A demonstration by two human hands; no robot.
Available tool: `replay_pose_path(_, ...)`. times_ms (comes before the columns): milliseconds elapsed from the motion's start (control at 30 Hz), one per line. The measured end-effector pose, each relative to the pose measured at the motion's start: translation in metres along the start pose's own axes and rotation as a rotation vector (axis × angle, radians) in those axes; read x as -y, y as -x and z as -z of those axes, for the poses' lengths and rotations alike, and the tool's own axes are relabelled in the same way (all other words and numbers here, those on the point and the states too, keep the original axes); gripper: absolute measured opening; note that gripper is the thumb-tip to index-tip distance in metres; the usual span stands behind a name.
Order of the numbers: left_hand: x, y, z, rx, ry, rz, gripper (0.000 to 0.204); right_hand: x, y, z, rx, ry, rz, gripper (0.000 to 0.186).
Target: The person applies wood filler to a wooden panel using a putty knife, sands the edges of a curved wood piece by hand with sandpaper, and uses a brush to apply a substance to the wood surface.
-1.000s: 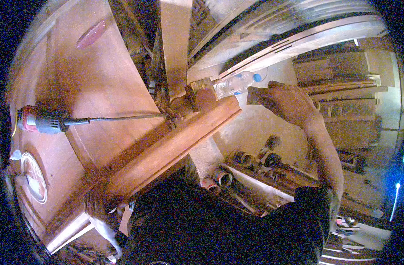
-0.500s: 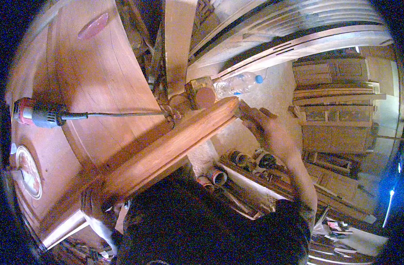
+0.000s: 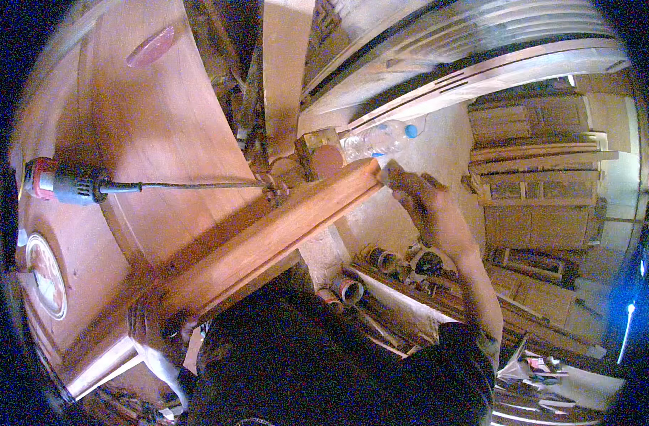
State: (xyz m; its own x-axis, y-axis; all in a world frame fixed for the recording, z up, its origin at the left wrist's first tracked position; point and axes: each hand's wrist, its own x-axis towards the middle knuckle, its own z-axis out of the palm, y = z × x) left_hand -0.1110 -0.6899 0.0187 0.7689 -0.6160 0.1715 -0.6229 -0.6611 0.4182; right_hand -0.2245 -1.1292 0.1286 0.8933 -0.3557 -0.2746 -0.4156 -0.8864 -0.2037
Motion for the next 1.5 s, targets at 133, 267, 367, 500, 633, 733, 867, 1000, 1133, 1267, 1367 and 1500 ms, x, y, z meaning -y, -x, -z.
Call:
replay_pose_path(133, 0.008, 0.016, -0.005, 0.011, -0.049, 0.024, 0.071, 0.003, -0.008, -0.021, -0.141, -0.031, 0.024, 0.037)
replay_pose_path(267, 0.011, 0.028, -0.009, 0.047, -0.037, 0.094, 0.078, -0.005, 0.003, -0.029, -0.163, -0.072, -0.014, 0.033)
replay_pose_path(367, 0.008, 0.023, -0.007, 0.055, -0.026, 0.124, 0.077, -0.012, 0.002, -0.021, -0.186, -0.112, -0.089, 0.03)
replay_pose_path(500, 0.01, 0.022, -0.006, 0.066, -0.028, 0.094, 0.076, -0.007, -0.011, -0.035, -0.192, -0.107, -0.059, 0.027)
replay_pose_path(633, 0.009, 0.02, -0.005, 0.053, -0.022, 0.085, 0.074, -0.005, -0.001, -0.037, -0.191, -0.244, -0.141, 0.027)
replay_pose_path(733, 0.007, 0.018, -0.005, 0.053, -0.001, 0.085, 0.073, -0.005, 0.002, -0.032, -0.206, -0.341, -0.189, 0.026)
replay_pose_path(867, 0.008, 0.013, -0.002, 0.043, -0.007, 0.04, 0.072, 0.004, -0.005, -0.035, -0.144, -0.324, -0.207, 0.027)
replay_pose_path(1000, 0.006, 0.017, -0.004, 0.032, -0.035, 0.054, 0.073, -0.024, 0.009, -0.008, -0.019, -0.246, -0.076, 0.032)
replay_pose_path(1133, 0.013, 0.026, -0.006, 0.08, -0.022, 0.079, 0.077, 0.0, -0.008, 0.027, 0.151, -0.112, 0.115, 0.036)
replay_pose_path(1267, 0.012, 0.019, -0.005, 0.026, 0.024, 0.07, 0.076, 0.03, -0.035, 0.035, 0.293, 0.099, 0.296, 0.041)
replay_pose_path(1367, 0.008, 0.02, -0.005, -0.02, -0.021, 0.075, 0.073, 0.026, -0.044, 0.034, 0.357, 0.173, 0.323, 0.042)
replay_pose_path(1500, 0.008, 0.012, -0.002, -0.061, -0.026, 0.028, 0.07, 0.019, -0.046, 0.051, 0.414, 0.339, 0.257, 0.042)
